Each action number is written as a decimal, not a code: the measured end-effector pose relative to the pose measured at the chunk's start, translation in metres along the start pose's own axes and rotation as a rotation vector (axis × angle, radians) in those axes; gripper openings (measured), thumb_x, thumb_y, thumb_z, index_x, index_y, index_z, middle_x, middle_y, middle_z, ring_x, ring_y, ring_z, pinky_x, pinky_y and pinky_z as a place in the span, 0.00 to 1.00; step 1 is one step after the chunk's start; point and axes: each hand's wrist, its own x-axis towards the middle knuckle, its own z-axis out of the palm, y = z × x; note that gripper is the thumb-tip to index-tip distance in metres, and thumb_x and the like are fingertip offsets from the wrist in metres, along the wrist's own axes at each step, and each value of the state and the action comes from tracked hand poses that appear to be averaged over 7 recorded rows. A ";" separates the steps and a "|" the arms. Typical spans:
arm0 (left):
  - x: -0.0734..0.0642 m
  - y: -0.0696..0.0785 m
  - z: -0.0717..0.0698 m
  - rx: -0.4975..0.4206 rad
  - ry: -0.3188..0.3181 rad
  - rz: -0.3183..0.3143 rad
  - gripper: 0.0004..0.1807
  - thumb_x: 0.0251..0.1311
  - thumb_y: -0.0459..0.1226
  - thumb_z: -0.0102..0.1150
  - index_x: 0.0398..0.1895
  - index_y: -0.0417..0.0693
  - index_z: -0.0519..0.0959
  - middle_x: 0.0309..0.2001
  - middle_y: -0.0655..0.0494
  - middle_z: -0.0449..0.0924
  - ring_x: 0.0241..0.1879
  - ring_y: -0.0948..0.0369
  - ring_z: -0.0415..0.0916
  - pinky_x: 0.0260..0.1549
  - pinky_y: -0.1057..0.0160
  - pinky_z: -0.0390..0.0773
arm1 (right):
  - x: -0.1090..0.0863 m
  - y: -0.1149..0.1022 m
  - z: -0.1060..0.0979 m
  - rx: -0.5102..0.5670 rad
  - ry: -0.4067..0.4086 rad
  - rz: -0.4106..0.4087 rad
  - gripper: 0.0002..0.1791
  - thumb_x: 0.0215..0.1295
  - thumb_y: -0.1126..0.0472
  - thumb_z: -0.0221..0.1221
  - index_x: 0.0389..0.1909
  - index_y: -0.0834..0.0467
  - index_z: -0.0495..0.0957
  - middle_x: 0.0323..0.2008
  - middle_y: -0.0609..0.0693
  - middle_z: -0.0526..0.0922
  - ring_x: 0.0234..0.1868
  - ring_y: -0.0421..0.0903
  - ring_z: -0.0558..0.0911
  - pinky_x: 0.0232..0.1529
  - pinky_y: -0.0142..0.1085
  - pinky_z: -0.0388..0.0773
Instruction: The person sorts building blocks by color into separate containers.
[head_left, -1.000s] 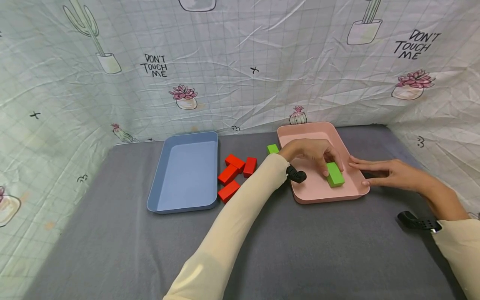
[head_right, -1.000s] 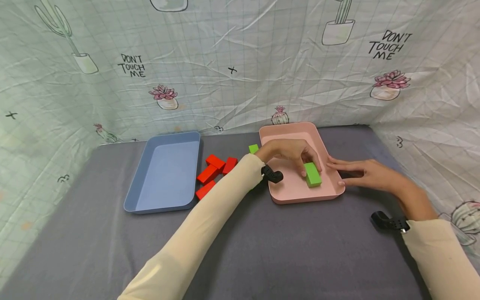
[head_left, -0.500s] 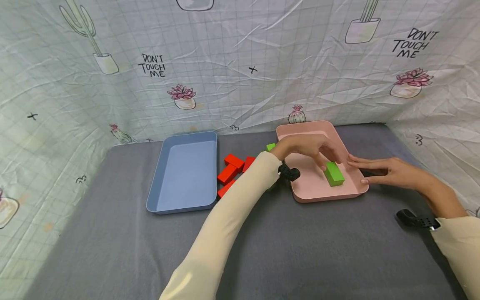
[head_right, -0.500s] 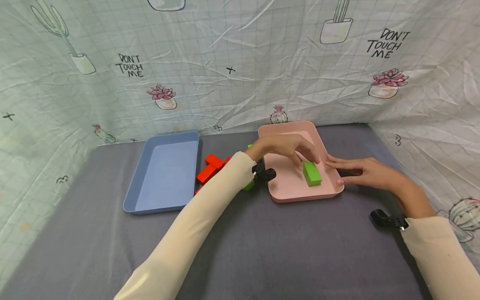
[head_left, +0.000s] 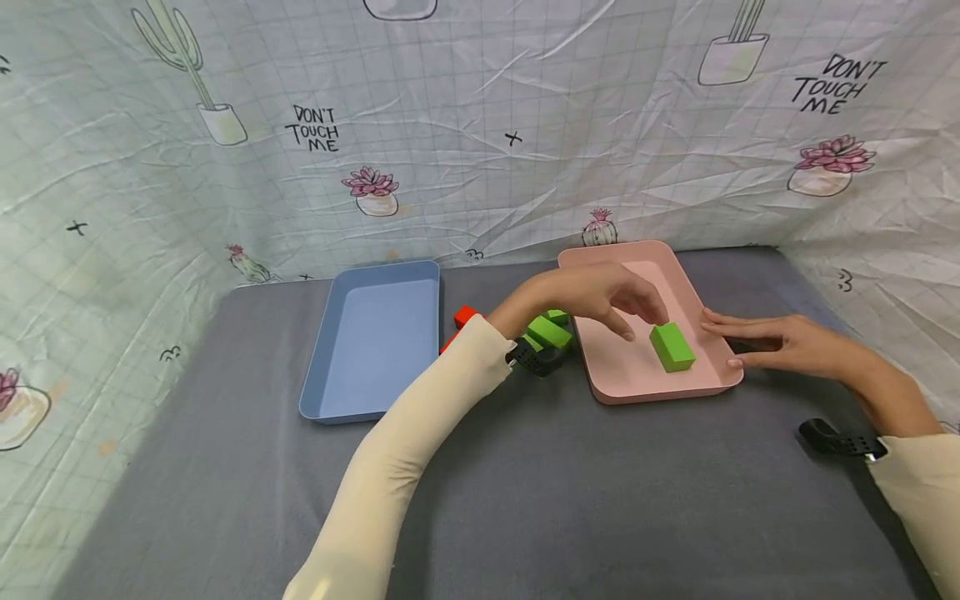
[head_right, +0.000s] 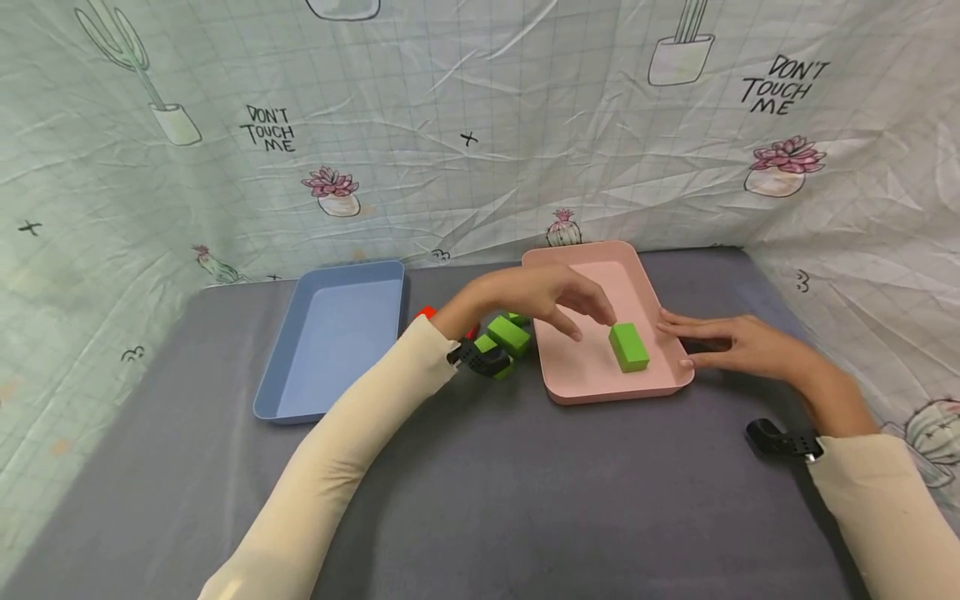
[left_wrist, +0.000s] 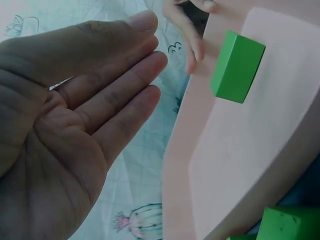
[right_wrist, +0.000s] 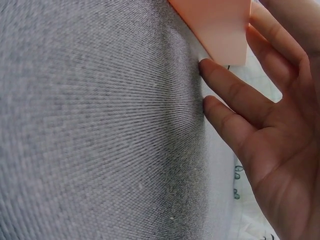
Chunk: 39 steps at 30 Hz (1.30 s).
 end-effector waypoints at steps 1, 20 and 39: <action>-0.004 0.001 0.001 -0.004 0.000 0.008 0.23 0.60 0.21 0.65 0.60 0.27 0.75 0.63 0.35 0.76 0.64 0.54 0.74 0.62 0.72 0.72 | 0.000 0.000 0.000 -0.001 0.000 0.005 0.34 0.62 0.62 0.71 0.70 0.50 0.75 0.73 0.37 0.67 0.66 0.16 0.63 0.54 0.14 0.61; -0.065 0.001 0.018 0.035 0.119 0.016 0.25 0.62 0.25 0.67 0.63 0.36 0.77 0.62 0.47 0.79 0.63 0.62 0.75 0.61 0.68 0.75 | 0.002 0.000 -0.003 0.010 -0.003 -0.009 0.34 0.61 0.63 0.71 0.70 0.51 0.75 0.73 0.38 0.68 0.66 0.17 0.63 0.55 0.14 0.60; -0.115 -0.030 0.028 0.252 0.311 -0.096 0.23 0.61 0.36 0.72 0.59 0.42 0.81 0.58 0.52 0.83 0.59 0.63 0.79 0.54 0.53 0.79 | 0.001 -0.001 -0.002 0.006 0.008 -0.019 0.33 0.62 0.63 0.71 0.70 0.51 0.75 0.73 0.37 0.68 0.66 0.17 0.63 0.55 0.14 0.60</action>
